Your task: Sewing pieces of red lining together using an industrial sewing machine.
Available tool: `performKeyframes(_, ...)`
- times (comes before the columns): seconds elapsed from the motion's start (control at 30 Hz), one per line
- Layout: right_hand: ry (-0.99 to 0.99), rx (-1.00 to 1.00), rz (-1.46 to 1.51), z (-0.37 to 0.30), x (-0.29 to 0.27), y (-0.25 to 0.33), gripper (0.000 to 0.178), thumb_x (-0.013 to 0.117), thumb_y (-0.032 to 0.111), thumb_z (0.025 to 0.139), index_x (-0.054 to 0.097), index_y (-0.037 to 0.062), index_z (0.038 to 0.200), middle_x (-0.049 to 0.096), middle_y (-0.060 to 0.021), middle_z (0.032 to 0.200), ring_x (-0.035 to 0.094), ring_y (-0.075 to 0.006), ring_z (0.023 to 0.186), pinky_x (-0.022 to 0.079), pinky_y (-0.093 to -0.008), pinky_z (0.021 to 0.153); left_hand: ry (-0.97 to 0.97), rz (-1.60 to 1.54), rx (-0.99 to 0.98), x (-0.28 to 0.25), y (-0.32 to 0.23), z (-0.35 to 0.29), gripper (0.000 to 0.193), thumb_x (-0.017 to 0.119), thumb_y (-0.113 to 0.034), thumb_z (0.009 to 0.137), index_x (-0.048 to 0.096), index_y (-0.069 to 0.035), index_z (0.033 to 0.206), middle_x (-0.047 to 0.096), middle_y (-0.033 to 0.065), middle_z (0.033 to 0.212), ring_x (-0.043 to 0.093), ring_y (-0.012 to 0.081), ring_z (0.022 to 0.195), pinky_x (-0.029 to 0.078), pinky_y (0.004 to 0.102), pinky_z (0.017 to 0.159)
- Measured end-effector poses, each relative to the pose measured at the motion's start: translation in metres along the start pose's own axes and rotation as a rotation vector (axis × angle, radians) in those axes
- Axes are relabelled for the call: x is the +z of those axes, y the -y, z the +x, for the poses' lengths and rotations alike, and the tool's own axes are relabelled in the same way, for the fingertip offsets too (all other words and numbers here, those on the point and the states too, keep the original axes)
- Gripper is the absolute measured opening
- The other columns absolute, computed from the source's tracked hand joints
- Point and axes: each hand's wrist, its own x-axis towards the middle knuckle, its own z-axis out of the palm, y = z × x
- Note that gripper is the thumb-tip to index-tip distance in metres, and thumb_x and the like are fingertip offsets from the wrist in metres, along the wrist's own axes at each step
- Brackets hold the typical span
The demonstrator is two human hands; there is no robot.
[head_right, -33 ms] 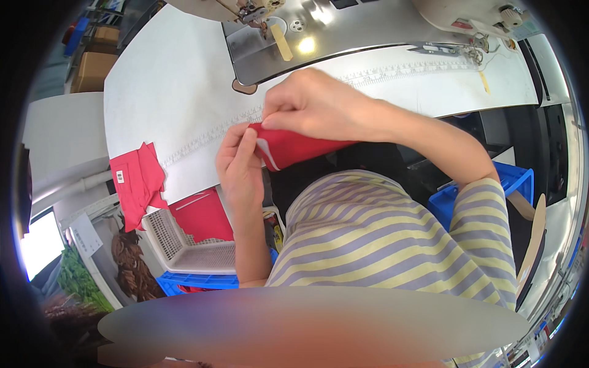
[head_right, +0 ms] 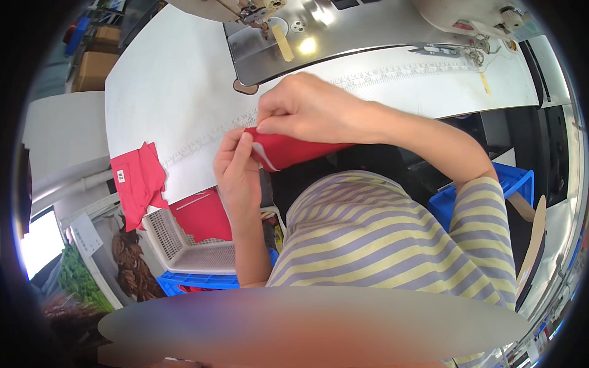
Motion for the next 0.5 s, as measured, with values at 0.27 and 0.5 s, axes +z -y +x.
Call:
performKeyframes(0.27,0.101,0.038,-0.005,0.021,0.017,-0.001,0.013,0.063,0.011,0.089,0.066,-0.0021,0.091,0.065,-0.0059,0.074,0.057,-0.0095,0.068,0.047,-0.0258,0.065,-0.159,0.036,0.092,-0.015,-0.01,-0.01,0.012,0.061,-0.004,0.091,0.06,0.003,0.101,0.063,0.0039,0.083,0.054,0.0056,0.067,0.043,0.0196,0.059)
performKeyframes(0.5,0.071,0.019,-0.015,0.023,0.019,-0.002,0.014,0.063,0.012,0.085,0.067,-0.0016,0.088,0.066,-0.0098,0.072,0.062,-0.0164,0.066,0.048,-0.0287,0.062,-0.168,0.017,0.13,-0.012,-0.002,-0.01,0.012,0.058,-0.004,0.092,0.06,0.004,0.101,0.064,0.0051,0.087,0.057,0.0064,0.075,0.044,0.0179,0.068)
